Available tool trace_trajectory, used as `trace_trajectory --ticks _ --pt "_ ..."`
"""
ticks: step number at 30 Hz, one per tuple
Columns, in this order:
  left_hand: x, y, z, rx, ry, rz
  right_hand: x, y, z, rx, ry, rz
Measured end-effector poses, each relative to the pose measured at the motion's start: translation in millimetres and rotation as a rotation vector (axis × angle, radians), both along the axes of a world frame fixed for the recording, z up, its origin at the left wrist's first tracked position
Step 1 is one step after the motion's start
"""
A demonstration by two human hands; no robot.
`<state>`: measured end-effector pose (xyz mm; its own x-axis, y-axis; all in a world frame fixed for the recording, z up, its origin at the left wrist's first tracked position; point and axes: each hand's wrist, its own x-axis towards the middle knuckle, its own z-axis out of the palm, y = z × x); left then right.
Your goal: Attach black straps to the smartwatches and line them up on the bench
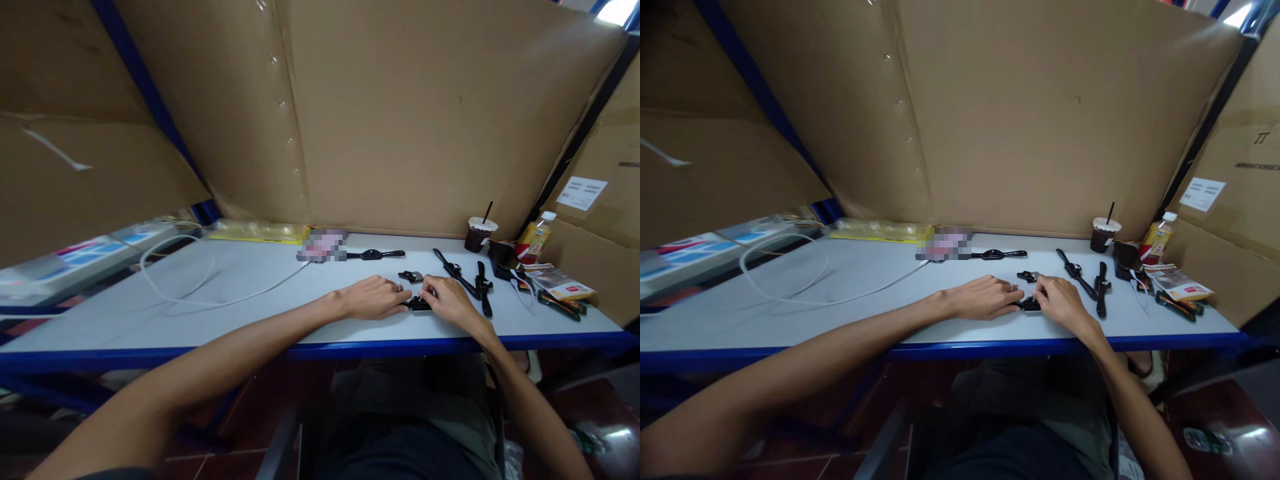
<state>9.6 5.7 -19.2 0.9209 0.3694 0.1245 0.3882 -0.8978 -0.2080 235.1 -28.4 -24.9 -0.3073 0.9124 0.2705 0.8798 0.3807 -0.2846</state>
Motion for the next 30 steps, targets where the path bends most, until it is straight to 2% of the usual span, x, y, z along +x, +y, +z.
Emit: trace_trajectory --ticks 4,10,15,19,22,26,28,30 --pt "0 -1 0.7 -0.016 -0.017 0.005 -5 -7 2.2 0.045 -0.143 -0.033" --pt "0 -3 0.9 -0.016 -0.041 0.007 -21 -15 3.9 0.082 -0.298 -0.155" --pt "0 -3 1.2 -0.017 -0.031 -0.015 -32 -17 -2.4 0.109 -0.281 -0.221" --pt "0 -1 0.3 -0.003 -0.018 -0.023 -24 -13 -1.6 0.069 -0.183 -0.235" --pt "-1 0 -0.9 0.0 -0.018 -0.035 -8 -6 3.4 0.048 -0.01 -0.183" --pt "-3 3 -2.1 -0.003 -0.02 -0.064 11 3 6.9 -0.048 0.28 0.094" --pt "-3 4 -2.4 -0.002 -0.025 -0.069 13 5 5.9 -0.102 0.34 0.191" --pt "-4 4 -2.6 0.0 -0.03 -0.069 12 5 4.2 -0.122 0.35 0.225"
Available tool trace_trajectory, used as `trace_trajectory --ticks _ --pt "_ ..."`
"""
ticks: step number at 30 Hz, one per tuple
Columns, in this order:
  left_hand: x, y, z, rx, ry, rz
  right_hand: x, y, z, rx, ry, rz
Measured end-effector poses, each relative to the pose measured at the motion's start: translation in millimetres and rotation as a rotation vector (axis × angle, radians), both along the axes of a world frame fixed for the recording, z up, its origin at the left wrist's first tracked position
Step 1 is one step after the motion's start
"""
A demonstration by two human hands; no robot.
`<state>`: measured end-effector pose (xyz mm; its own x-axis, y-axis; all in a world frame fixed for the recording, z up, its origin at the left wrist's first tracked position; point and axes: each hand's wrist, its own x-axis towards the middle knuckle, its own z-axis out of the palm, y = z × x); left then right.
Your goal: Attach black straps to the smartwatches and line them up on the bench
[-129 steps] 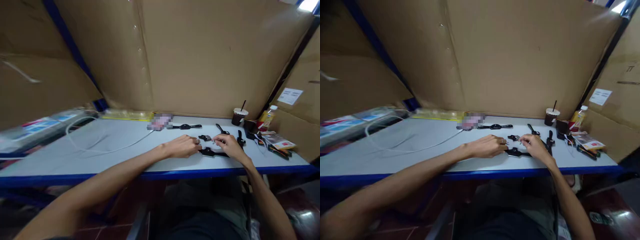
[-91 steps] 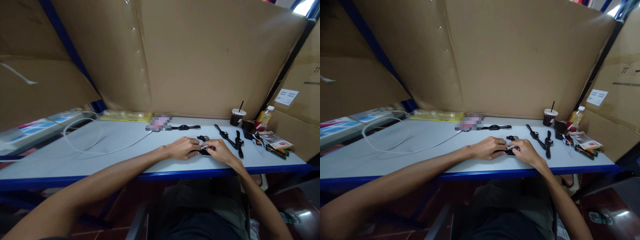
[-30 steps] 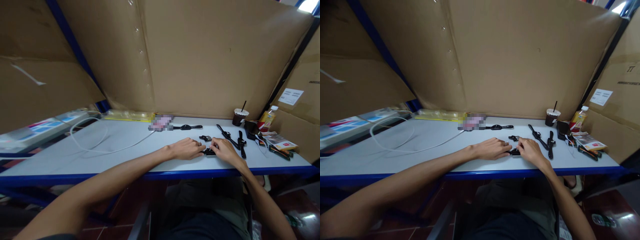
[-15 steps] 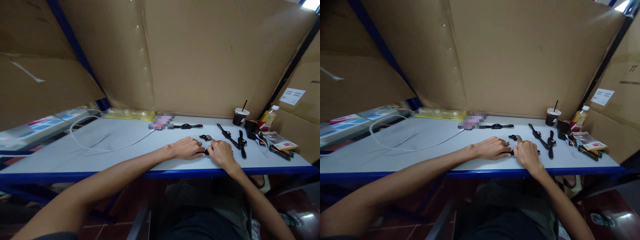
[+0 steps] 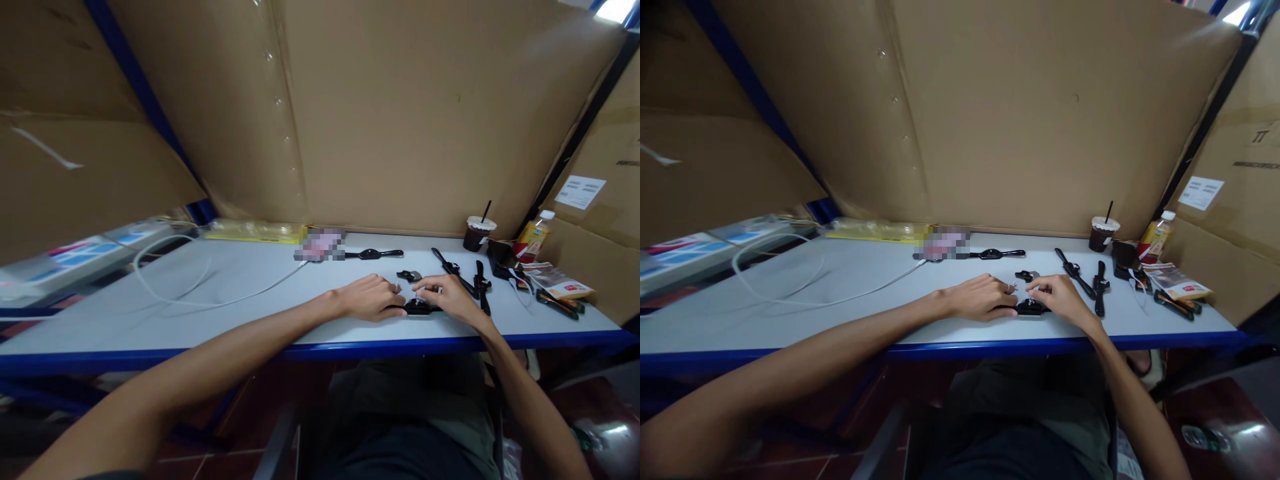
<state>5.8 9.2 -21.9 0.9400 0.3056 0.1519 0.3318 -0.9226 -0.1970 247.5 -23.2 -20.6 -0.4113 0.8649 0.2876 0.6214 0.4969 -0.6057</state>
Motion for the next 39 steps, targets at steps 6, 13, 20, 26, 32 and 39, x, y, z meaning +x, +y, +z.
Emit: trace_trajectory --ticks 6,13,20,26,32,39 --pt "0 -2 0.8 -0.006 0.0 0.015 -6 -2 -1.3 -0.022 -0.052 -0.023" --pt "0 -4 2.5 -0.017 -0.012 0.023 -12 -9 2.5 0.057 -0.266 -0.152" --pt "1 -4 1.6 0.007 0.0 0.025 -36 -25 3.6 0.169 -0.608 -0.359" --pt "1 -4 0.2 0.015 -0.009 0.024 -38 -24 1.7 0.14 -0.583 -0.454" --pt "1 -2 -1.2 0.014 -0.012 0.01 -5 -5 4.1 -0.02 -0.116 -0.093" --pt "0 -2 -0.3 0.002 0.005 0.027 -3 -1 2.9 -0.093 0.006 0.055"
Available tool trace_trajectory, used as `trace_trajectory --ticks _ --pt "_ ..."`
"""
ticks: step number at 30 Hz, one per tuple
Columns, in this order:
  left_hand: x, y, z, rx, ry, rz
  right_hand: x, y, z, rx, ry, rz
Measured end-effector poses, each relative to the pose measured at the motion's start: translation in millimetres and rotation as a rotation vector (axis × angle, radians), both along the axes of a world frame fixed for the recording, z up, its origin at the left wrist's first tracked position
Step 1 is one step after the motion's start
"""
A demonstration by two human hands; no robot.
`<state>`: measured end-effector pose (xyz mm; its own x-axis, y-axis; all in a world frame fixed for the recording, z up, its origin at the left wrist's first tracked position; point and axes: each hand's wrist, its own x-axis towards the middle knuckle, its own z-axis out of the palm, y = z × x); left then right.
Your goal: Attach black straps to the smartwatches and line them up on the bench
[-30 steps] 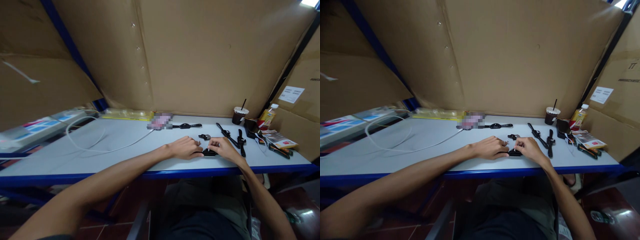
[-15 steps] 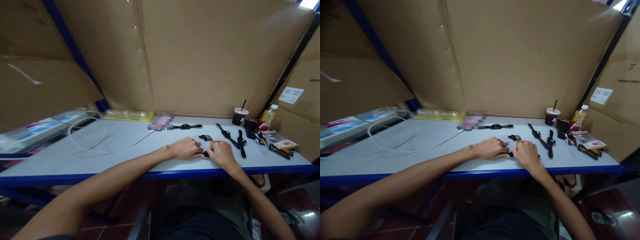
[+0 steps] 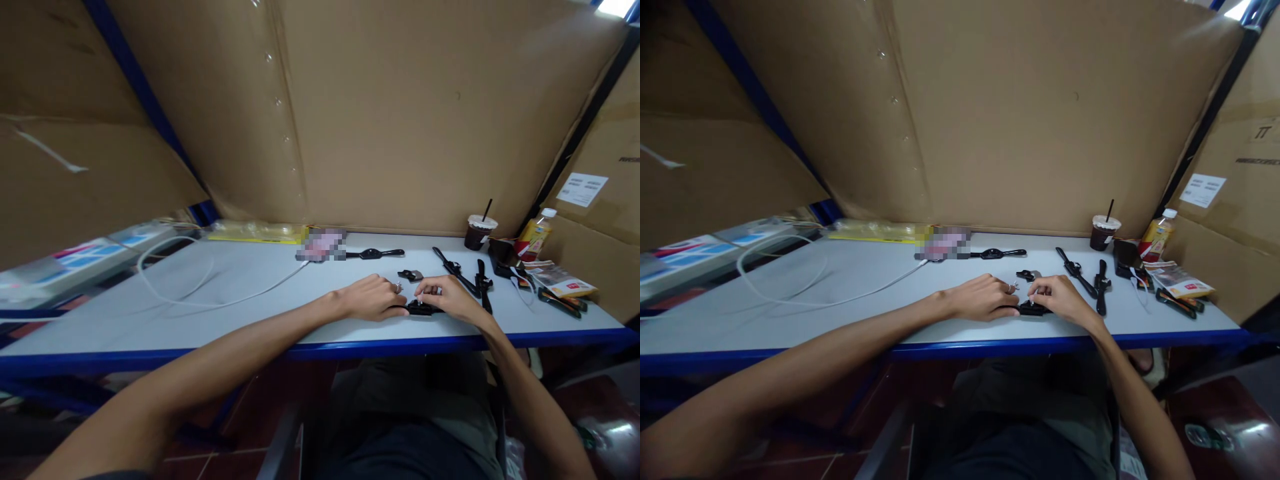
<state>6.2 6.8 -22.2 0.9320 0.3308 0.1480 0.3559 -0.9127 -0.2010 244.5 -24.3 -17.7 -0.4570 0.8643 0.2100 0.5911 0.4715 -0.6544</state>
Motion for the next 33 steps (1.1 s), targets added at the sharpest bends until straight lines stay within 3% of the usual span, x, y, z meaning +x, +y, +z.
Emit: trace_trajectory --ticks 6,16,23,27,33 --pt "0 0 -0.2 -0.007 -0.011 -0.008 -7 -6 1.2 0.055 -0.102 -0.102" --pt "-1 -1 -0.4 0.031 -0.02 -0.013 -34 -23 -0.6 0.288 -0.603 -0.386" --pt "0 -2 1.0 0.023 -0.005 -0.009 -43 -24 -6.4 0.232 -0.668 -0.511" --pt "0 -2 0.6 0.007 -0.024 -0.012 -27 -17 -3.9 0.215 -0.454 -0.441" --pt "0 0 -2.0 -0.011 -0.052 -0.023 -9 -4 -5.8 0.082 -0.082 -0.088"
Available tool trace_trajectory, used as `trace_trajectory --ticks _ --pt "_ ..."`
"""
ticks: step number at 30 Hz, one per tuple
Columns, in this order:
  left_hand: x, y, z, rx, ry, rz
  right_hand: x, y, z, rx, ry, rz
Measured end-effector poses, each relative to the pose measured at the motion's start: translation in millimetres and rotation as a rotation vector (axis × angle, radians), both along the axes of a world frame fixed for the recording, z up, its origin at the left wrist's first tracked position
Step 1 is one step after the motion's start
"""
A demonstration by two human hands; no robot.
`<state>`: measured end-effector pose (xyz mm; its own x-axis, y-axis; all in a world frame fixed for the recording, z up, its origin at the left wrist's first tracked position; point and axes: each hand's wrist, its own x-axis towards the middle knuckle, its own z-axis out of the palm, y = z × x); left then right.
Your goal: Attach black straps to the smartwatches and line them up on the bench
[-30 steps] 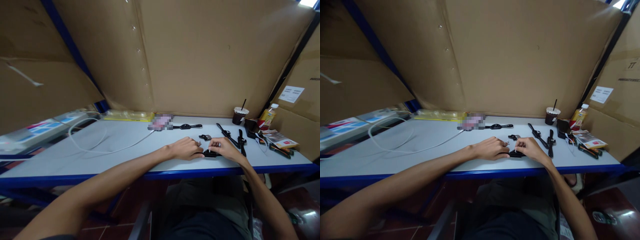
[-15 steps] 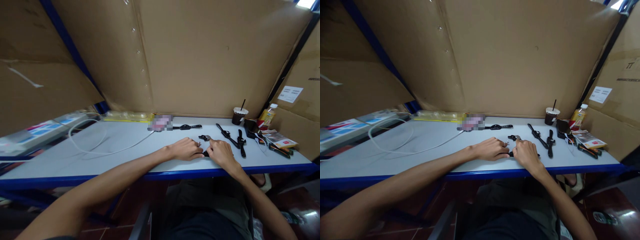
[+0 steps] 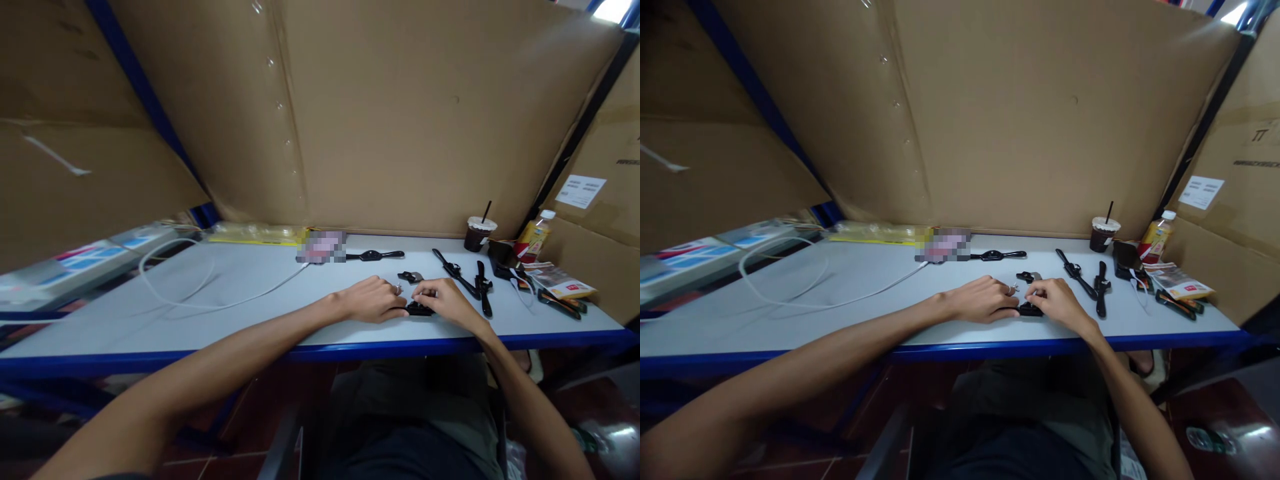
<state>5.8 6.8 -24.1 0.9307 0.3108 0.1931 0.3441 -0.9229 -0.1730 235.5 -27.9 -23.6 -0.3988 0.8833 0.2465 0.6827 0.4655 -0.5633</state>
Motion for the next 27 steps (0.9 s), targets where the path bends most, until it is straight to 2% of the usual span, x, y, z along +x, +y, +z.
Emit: trace_trajectory --ticks 4,7,15,19,24,27 --pt "0 0 1.0 0.017 0.02 -0.002 2 6 -6.5 -0.127 0.137 0.008" --pt "1 -1 2.5 0.034 0.048 0.009 1 6 -6.3 -0.116 0.102 -0.028" --pt "0 -1 2.0 0.023 0.022 0.007 -23 -19 7.6 0.106 -0.47 -0.3" --pt "-1 -1 1.0 0.007 0.002 -0.006 -38 -27 6.5 0.141 -0.64 -0.385" --pt "-1 0 0.2 -0.001 0.0 -0.012 -37 -25 2.3 0.151 -0.618 -0.414" --pt "-1 0 0.2 0.0 -0.005 -0.021 -24 -19 4.2 0.134 -0.512 -0.338"
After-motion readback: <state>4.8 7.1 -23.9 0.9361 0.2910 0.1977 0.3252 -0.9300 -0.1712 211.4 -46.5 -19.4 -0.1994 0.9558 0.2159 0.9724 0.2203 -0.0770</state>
